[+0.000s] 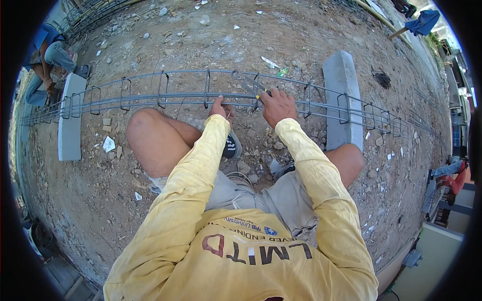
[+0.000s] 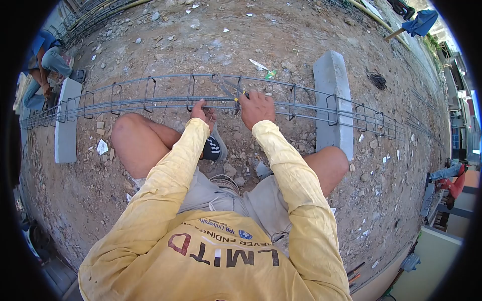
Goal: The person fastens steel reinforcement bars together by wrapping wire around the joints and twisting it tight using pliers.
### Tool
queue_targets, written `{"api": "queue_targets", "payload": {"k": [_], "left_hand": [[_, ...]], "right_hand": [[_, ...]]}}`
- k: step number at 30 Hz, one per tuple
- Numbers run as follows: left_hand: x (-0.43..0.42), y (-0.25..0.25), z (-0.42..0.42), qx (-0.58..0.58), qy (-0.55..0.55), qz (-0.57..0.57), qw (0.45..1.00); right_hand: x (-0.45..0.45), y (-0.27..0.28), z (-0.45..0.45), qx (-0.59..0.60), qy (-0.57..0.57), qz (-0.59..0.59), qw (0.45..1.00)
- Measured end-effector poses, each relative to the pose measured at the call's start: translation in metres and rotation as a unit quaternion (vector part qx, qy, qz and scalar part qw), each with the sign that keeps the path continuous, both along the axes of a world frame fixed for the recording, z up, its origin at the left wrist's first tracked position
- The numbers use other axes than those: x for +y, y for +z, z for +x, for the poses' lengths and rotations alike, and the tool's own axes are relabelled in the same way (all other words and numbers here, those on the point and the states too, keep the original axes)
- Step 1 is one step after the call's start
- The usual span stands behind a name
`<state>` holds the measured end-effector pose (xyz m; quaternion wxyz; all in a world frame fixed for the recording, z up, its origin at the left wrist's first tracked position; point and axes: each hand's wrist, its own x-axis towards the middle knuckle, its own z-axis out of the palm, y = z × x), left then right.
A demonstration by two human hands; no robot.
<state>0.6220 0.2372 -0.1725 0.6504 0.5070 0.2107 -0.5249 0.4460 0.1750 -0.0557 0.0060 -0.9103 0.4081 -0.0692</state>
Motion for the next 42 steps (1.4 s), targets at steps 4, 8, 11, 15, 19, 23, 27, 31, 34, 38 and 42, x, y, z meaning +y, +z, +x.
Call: {"api": "queue_targets", "payload": {"k": [4,8,11,15,19,23,27,31,34,38,42], "left_hand": [[0.004,-0.032,-0.027,-0.252,-0.294,0.046,0.921],[0.004,-0.052,-0.051,-0.482,-0.33,0.001,0.812],[0.003,-0.045,-0.047,-0.537,-0.376,0.035,0.754],[0.004,-0.036,-0.046,-0.532,-0.389,0.022,0.752],[0.001,-0.047,-0.042,-0.429,-0.396,-0.023,0.812],[-0.002,-0.047,-0.042,-0.246,-0.384,-0.043,0.889],[0.001,-0.017,-0.044,-0.129,-0.365,0.032,0.921],[0.002,0.0,-0.042,-0.071,-0.353,0.073,0.93],[-0.002,0.0,-0.04,-0.05,-0.34,0.089,0.935],[-0.003,0.006,-0.041,-0.074,-0.311,0.094,0.943],[-0.007,0.007,-0.039,-0.106,-0.361,0.111,0.92]], "right_hand": [[-0.002,0.004,0.0,0.01,0.007,0.023,1.0],[0.0,0.004,-0.001,0.014,-0.009,0.037,0.999],[0.002,0.004,0.001,-0.015,-0.035,0.071,0.997],[0.003,0.0,0.001,-0.063,-0.101,0.132,0.984],[0.005,-0.001,-0.002,-0.112,-0.15,0.194,0.963],[0.004,-0.014,0.0,-0.137,-0.176,0.229,0.947],[0.01,-0.025,0.001,-0.193,-0.207,0.286,0.915],[0.019,-0.041,-0.003,-0.285,-0.203,0.271,0.897],[0.024,-0.047,-0.004,-0.299,-0.215,0.269,0.89],[0.028,-0.051,-0.005,-0.349,-0.218,0.3,0.861],[0.036,-0.061,-0.002,-0.36,-0.239,0.305,0.849]]}}
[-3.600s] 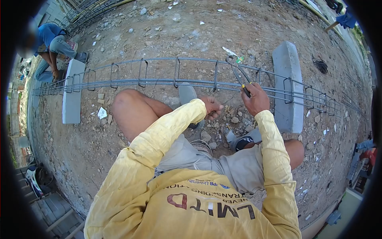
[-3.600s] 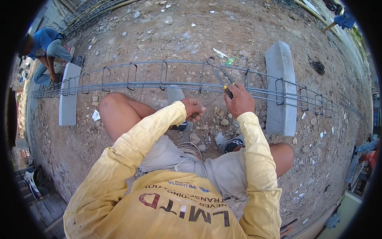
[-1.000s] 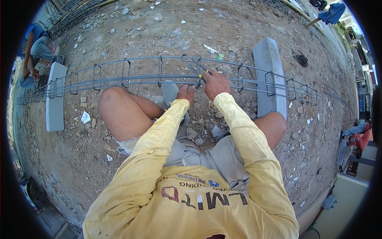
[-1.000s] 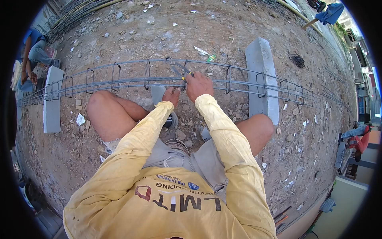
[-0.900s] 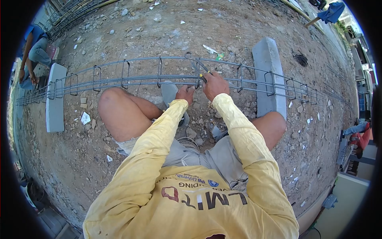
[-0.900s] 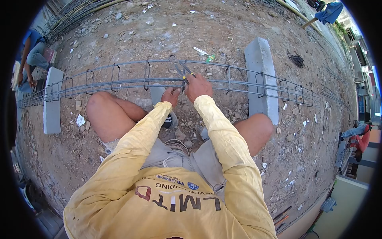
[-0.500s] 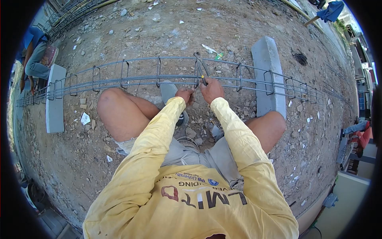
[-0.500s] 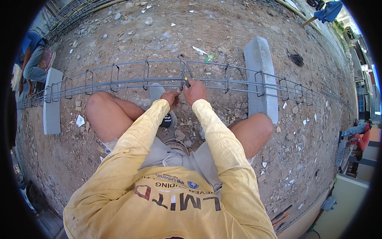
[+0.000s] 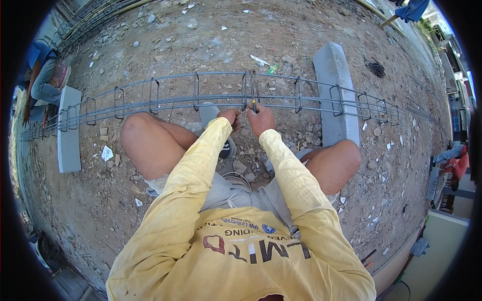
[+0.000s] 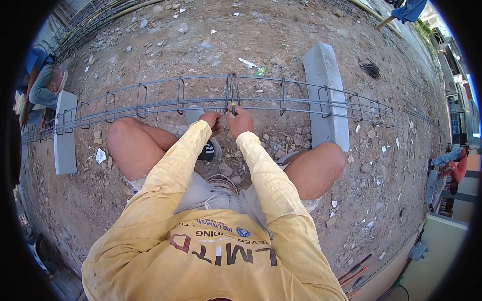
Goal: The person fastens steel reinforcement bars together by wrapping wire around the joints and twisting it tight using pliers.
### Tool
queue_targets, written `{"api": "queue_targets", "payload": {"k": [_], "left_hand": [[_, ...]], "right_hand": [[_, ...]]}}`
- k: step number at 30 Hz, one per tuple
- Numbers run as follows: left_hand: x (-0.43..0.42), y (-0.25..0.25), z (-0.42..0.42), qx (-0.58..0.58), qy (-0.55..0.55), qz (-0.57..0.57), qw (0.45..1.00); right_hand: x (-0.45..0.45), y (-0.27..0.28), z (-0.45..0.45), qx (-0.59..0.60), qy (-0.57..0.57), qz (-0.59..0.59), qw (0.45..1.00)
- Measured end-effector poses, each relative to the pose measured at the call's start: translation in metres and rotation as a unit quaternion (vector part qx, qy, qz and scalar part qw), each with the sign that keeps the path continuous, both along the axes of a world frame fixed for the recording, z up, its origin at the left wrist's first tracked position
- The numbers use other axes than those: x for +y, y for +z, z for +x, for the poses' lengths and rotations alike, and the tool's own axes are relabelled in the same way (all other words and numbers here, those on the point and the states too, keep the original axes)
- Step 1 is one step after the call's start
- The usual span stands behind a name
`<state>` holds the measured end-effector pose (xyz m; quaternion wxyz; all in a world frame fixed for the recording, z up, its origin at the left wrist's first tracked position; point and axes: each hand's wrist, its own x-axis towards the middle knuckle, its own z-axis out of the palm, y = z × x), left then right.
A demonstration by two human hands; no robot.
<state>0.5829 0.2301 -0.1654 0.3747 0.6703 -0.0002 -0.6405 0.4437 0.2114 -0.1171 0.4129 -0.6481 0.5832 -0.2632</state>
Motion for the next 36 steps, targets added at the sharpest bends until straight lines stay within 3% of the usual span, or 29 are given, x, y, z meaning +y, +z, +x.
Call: {"api": "queue_targets", "payload": {"k": [5,8,13,16,19,27,34,36], "left_hand": [[-0.003,-0.002,0.002,-0.009,-0.073,0.026,0.997],[0.003,0.025,-0.003,-0.005,-0.082,0.042,0.996],[0.005,0.018,0.011,0.068,-0.078,0.01,0.995],[0.007,0.024,0.018,0.12,-0.057,-0.017,0.991],[0.003,0.033,0.018,0.136,-0.05,-0.025,0.989],[-0.005,0.041,0.027,0.184,-0.049,-0.041,0.981],[0.006,0.047,0.011,0.212,0.034,0.031,0.976],[0.004,0.03,0.015,0.255,0.018,-0.017,0.967]], "right_hand": [[0.012,-0.027,0.002,-0.041,-0.03,0.013,0.999],[0.027,-0.043,0.005,-0.074,-0.064,-0.012,0.995],[0.048,-0.055,-0.001,-0.138,-0.1,-0.002,0.985],[0.045,-0.057,-0.008,-0.14,-0.104,0.067,0.982],[0.043,-0.062,-0.01,-0.13,-0.089,0.004,0.987],[0.047,-0.055,-0.009,-0.16,-0.08,0.064,0.982],[0.046,-0.054,-0.005,-0.173,-0.076,0.058,0.98],[0.044,-0.057,-0.006,-0.168,-0.066,0.049,0.982]]}}
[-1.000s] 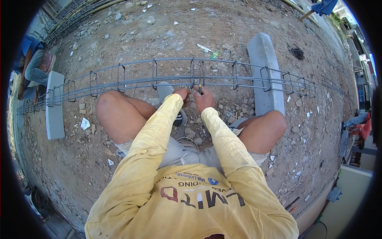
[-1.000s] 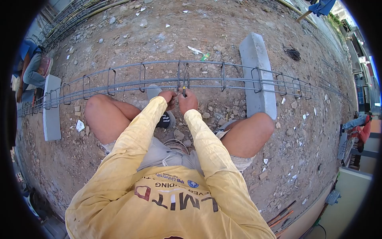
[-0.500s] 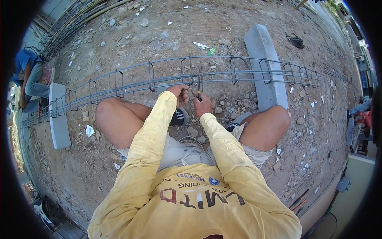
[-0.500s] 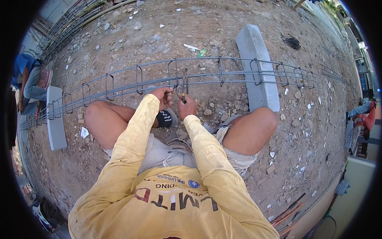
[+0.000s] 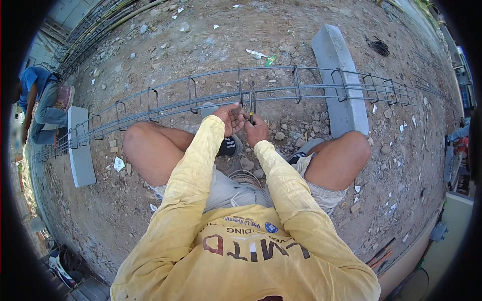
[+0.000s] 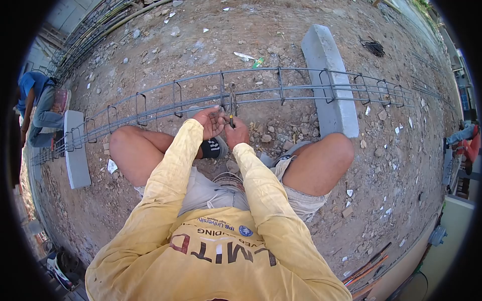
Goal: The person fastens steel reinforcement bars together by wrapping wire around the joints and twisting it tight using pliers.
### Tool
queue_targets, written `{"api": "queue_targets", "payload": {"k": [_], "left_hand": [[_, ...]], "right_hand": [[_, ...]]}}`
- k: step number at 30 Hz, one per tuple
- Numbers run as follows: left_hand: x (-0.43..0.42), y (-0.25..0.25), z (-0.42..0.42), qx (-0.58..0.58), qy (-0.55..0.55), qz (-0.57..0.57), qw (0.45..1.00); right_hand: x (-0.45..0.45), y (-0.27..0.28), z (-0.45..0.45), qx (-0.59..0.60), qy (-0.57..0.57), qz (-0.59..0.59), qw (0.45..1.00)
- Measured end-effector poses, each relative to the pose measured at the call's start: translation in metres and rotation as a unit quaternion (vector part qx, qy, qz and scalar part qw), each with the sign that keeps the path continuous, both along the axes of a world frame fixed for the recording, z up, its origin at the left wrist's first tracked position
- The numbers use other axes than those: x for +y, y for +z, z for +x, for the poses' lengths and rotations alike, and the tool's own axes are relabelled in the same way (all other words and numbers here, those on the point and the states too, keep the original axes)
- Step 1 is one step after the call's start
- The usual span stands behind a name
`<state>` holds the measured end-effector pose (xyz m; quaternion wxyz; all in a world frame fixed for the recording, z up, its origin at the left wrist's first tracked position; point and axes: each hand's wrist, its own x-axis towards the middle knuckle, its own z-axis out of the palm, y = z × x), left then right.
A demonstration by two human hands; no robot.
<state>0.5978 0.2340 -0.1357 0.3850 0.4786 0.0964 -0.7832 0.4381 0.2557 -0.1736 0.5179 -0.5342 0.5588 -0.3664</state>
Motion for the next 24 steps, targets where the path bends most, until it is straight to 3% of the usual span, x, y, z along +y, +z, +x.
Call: {"api": "queue_targets", "payload": {"k": [1,4,7,10,13,16,24], "left_hand": [[0.0,-0.007,0.002,0.022,-0.002,-0.026,0.999],[0.004,-0.016,0.008,-0.078,-0.053,-0.021,0.995],[0.003,-0.011,0.007,-0.175,-0.074,-0.016,0.982],[-0.001,-0.008,0.005,-0.302,-0.11,-0.009,0.947],[-0.002,-0.007,0.002,-0.351,-0.086,-0.002,0.933],[-0.004,-0.006,0.002,-0.369,-0.138,-0.004,0.919],[-0.004,0.006,0.007,-0.227,-0.081,-0.025,0.97]], "right_hand": [[0.0,0.0,0.0,0.003,0.004,-0.005,1.0],[-0.002,0.007,-0.005,0.059,0.005,0.041,0.997],[-0.001,0.006,-0.002,0.12,0.001,-0.031,0.992],[-0.002,0.011,-0.003,0.099,0.006,-0.009,0.995],[-0.002,0.01,-0.004,0.126,0.004,-0.039,0.991],[-0.004,0.011,-0.006,0.144,0.022,-0.052,0.988],[0.0,0.019,-0.008,0.192,0.038,-0.064,0.979]]}}
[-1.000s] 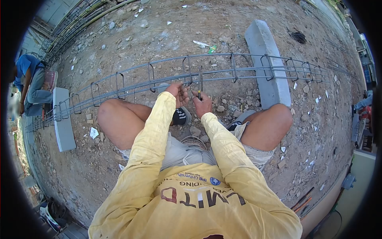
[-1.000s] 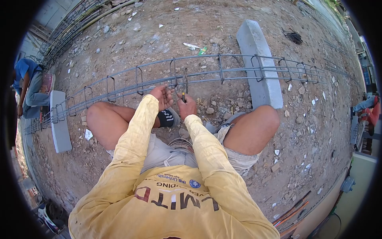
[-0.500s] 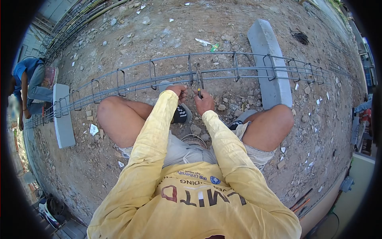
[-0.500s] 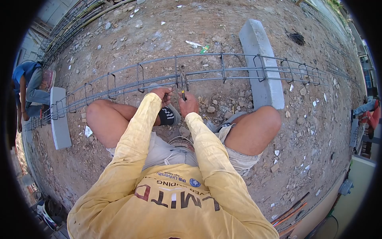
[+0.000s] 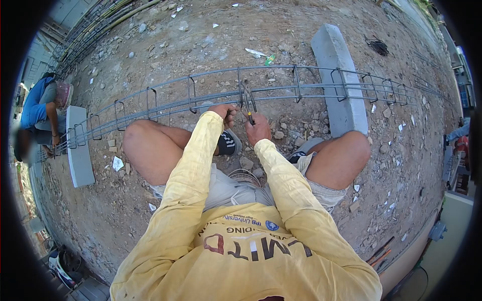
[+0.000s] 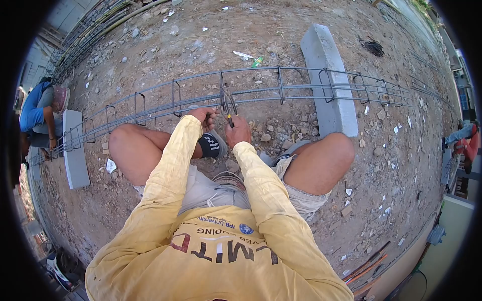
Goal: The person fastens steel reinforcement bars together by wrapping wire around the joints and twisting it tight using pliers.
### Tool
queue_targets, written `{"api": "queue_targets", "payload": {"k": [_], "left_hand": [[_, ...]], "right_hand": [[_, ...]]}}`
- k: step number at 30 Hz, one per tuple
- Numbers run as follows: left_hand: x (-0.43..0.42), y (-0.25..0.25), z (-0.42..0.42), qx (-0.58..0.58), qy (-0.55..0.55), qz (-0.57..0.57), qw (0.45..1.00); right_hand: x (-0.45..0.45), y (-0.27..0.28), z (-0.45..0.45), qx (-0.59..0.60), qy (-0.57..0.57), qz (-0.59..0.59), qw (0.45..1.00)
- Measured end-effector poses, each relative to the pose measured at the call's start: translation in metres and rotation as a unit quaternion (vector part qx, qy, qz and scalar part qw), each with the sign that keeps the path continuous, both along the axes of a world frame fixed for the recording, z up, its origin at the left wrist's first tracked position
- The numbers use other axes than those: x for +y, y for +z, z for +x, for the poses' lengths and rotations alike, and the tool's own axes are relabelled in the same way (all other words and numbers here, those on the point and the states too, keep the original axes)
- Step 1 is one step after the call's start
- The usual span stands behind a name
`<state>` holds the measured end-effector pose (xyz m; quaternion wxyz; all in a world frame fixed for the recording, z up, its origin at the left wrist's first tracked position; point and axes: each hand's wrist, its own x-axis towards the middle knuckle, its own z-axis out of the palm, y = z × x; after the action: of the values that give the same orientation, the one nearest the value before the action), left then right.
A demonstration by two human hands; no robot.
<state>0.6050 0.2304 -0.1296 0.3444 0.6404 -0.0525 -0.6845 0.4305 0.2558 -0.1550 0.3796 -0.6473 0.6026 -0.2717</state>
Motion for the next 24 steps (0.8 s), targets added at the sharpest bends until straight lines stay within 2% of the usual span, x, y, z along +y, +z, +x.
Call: {"api": "queue_targets", "payload": {"k": [7,10,13,16,20,24], "left_hand": [[-0.006,0.006,0.008,0.118,0.012,-0.004,0.993],[-0.001,0.007,0.007,0.188,0.043,-0.052,0.98],[0.004,-0.02,0.002,0.167,0.053,-0.067,0.982],[0.006,-0.026,-0.014,0.075,0.096,-0.034,0.992],[0.012,-0.02,-0.028,-0.011,0.08,-0.11,0.991],[0.007,-0.06,-0.033,-0.04,0.125,-0.176,0.976]], "right_hand": [[-0.001,-0.009,-0.001,-0.05,-0.015,0.009,0.999],[0.001,-0.014,0.002,-0.102,-0.053,0.031,0.993],[0.0,-0.016,0.001,-0.113,-0.049,0.037,0.992],[0.0,-0.011,-0.001,-0.076,-0.026,0.017,0.997],[-0.002,-0.008,-0.001,-0.131,-0.047,0.07,0.988],[0.001,-0.007,0.002,-0.131,-0.034,0.042,0.99]]}}
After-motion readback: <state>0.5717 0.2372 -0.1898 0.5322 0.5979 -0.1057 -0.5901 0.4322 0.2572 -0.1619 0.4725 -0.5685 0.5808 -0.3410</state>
